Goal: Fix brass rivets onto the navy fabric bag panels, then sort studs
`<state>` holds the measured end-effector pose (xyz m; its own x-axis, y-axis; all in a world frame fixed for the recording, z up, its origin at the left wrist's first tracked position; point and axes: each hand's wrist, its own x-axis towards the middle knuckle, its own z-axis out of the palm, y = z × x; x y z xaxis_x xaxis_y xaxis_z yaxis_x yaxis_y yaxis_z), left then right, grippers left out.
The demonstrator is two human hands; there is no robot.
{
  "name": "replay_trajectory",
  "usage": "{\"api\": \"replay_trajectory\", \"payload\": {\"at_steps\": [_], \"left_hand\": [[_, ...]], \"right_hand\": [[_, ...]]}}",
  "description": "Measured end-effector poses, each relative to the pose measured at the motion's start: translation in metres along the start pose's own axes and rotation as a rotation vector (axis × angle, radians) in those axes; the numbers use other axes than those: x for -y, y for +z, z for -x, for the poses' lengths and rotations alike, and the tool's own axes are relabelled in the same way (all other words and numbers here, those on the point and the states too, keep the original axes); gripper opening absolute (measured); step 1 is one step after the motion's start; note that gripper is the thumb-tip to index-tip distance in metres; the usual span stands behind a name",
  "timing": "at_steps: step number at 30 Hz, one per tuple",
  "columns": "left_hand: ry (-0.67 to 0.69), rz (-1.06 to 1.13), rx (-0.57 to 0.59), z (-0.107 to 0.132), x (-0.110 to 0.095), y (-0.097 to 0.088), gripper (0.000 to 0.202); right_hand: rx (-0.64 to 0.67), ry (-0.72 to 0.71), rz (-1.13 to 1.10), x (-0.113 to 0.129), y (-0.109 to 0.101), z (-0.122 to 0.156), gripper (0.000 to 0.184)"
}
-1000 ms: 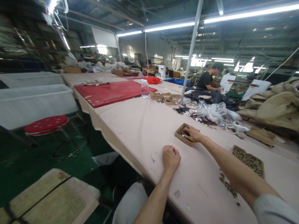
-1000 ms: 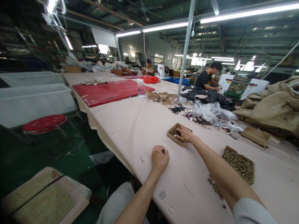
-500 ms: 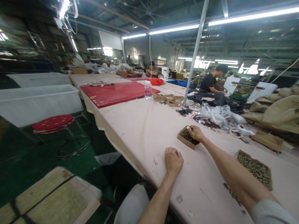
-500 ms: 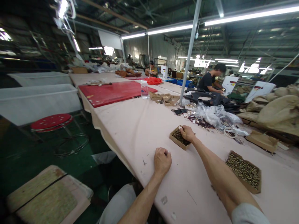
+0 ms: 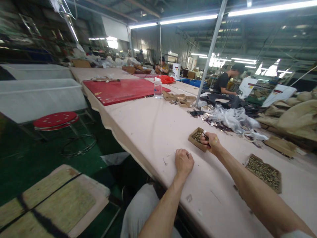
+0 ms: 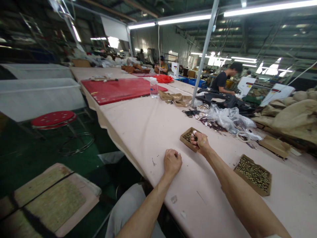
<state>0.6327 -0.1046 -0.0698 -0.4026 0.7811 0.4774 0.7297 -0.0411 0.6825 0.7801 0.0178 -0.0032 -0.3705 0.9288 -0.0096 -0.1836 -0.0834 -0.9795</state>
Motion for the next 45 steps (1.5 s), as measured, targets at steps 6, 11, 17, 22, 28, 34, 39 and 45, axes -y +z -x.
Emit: {"api": "replay_trajectory", "payload": {"at_steps": [6,11,17,22,28,34,39,45], "left_hand": [[0.003,-0.007,0.011,0.001,-0.001,0.000,0.016],[0.022,-0.017,0.009,0.003,-0.001,0.000,0.014],[0.026,0.001,0.024,0.004,-0.002,0.001,0.010],[-0.012,0.007,0.010,0.004,0.001,0.004,0.013],[-0.072,0.008,-0.013,0.004,-0.002,0.001,0.017],[-0.001,0.011,0.068,0.004,-0.004,-0.001,0.025],[0.027,0.047,0.088,0.002,-0.001,0.001,0.028],[-0.070,0.044,-0.015,-0.002,0.001,0.003,0.023]], "right_hand": [[-0.081,0.018,0.140,-0.047,0.018,0.048,0.040],[-0.177,-0.176,0.240,-0.065,0.018,0.048,0.041],[-0.136,-0.252,0.117,-0.064,0.017,0.054,0.032],[-0.083,-0.315,0.242,-0.056,0.009,0.064,0.032],[0.055,-0.575,0.665,-0.052,-0.011,0.083,0.030],[0.319,-0.733,1.083,-0.067,-0.013,0.113,0.044],[0.459,-0.801,1.139,-0.062,-0.010,0.119,0.055],[0.261,-0.842,1.127,-0.033,-0.028,0.076,0.047]]}}
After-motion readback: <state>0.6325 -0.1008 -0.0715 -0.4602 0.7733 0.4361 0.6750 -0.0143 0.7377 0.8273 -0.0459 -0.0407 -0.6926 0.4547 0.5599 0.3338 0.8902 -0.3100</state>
